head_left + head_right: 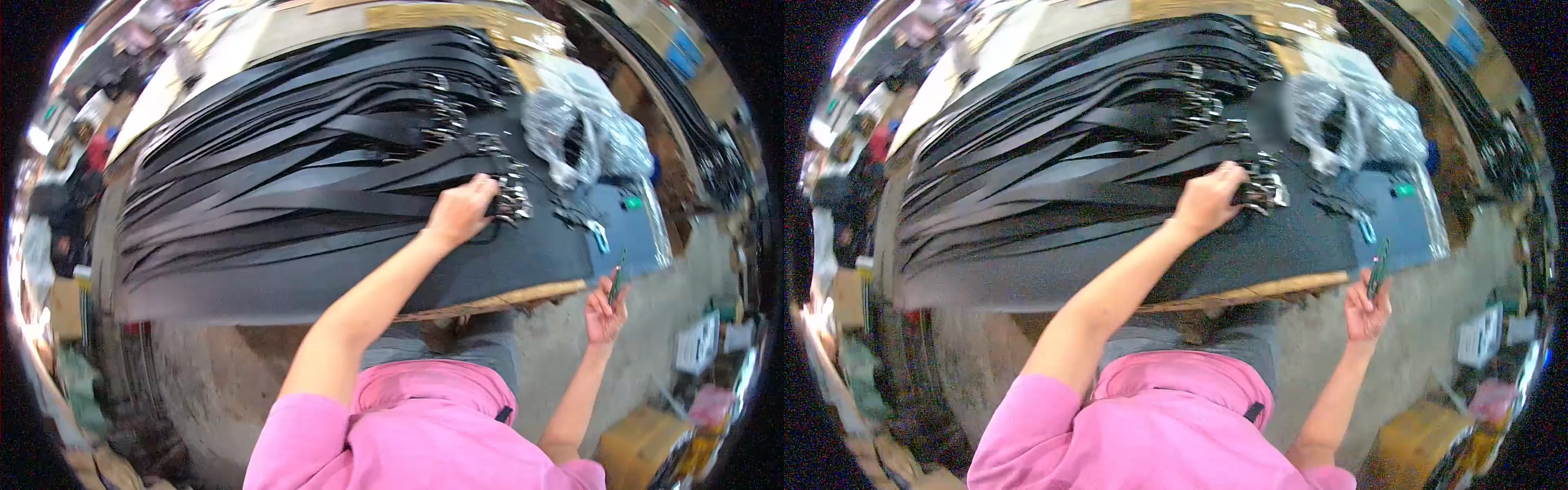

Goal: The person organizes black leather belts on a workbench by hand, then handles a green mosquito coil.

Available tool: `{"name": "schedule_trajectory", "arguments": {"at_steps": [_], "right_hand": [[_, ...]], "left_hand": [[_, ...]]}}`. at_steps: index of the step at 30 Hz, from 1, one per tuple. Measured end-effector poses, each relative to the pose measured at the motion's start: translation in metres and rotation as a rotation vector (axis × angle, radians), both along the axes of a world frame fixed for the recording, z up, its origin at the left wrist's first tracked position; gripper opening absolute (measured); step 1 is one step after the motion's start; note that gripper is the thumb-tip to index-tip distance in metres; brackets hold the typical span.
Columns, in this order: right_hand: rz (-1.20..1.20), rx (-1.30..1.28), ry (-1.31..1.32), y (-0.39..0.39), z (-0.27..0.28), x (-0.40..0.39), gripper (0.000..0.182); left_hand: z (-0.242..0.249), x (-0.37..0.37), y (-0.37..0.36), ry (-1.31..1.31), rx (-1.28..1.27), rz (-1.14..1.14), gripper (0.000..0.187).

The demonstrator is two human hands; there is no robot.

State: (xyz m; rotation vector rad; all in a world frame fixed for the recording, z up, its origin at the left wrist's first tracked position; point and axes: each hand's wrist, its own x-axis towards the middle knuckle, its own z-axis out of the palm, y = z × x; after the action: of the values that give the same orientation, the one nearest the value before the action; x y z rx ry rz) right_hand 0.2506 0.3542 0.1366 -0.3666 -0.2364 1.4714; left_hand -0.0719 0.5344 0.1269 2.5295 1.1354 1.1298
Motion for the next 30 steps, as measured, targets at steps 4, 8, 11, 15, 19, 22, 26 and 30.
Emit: {"name": "schedule_trajectory", "arguments": {"at_steps": [4, 8, 11, 15, 19, 22, 26, 30], "right_hand": [[0.193, 0.095, -0.032, 0.017, -0.007, -0.023, 0.040], [0.272, -0.083, 0.127, 0.026, -0.023, -0.045, 0.043], [0.306, -0.083, 0.203, 0.031, 0.007, -0.106, 0.059], [0.274, -0.032, 0.243, 0.055, 0.004, -0.125, 0.028], [0.281, -0.025, 0.194, 0.067, 0.019, -0.134, 0.026], [0.335, -0.053, 0.121, 0.072, 0.022, -0.129, 0.025], [0.429, 0.089, 0.246, 0.075, 0.013, -0.136, 0.017], [0.383, 0.248, 0.479, 0.089, 0.004, -0.124, 0.015]], "left_hand": [[0.020, -0.016, 0.001, -0.118, -0.225, -0.223, 0.064], [0.025, -0.026, -0.006, -0.149, -0.239, -0.286, 0.059], [0.044, -0.018, -0.013, -0.236, -0.205, -0.272, 0.051], [0.063, -0.021, -0.016, -0.319, -0.232, -0.341, 0.047], [0.077, -0.029, -0.026, -0.106, -0.134, -0.265, 0.049], [0.082, -0.028, -0.029, -0.206, -0.185, -0.321, 0.047], [0.087, -0.027, -0.028, -0.273, -0.164, -0.383, 0.048], [0.081, -0.033, -0.027, -0.209, -0.093, -0.407, 0.057]]}}
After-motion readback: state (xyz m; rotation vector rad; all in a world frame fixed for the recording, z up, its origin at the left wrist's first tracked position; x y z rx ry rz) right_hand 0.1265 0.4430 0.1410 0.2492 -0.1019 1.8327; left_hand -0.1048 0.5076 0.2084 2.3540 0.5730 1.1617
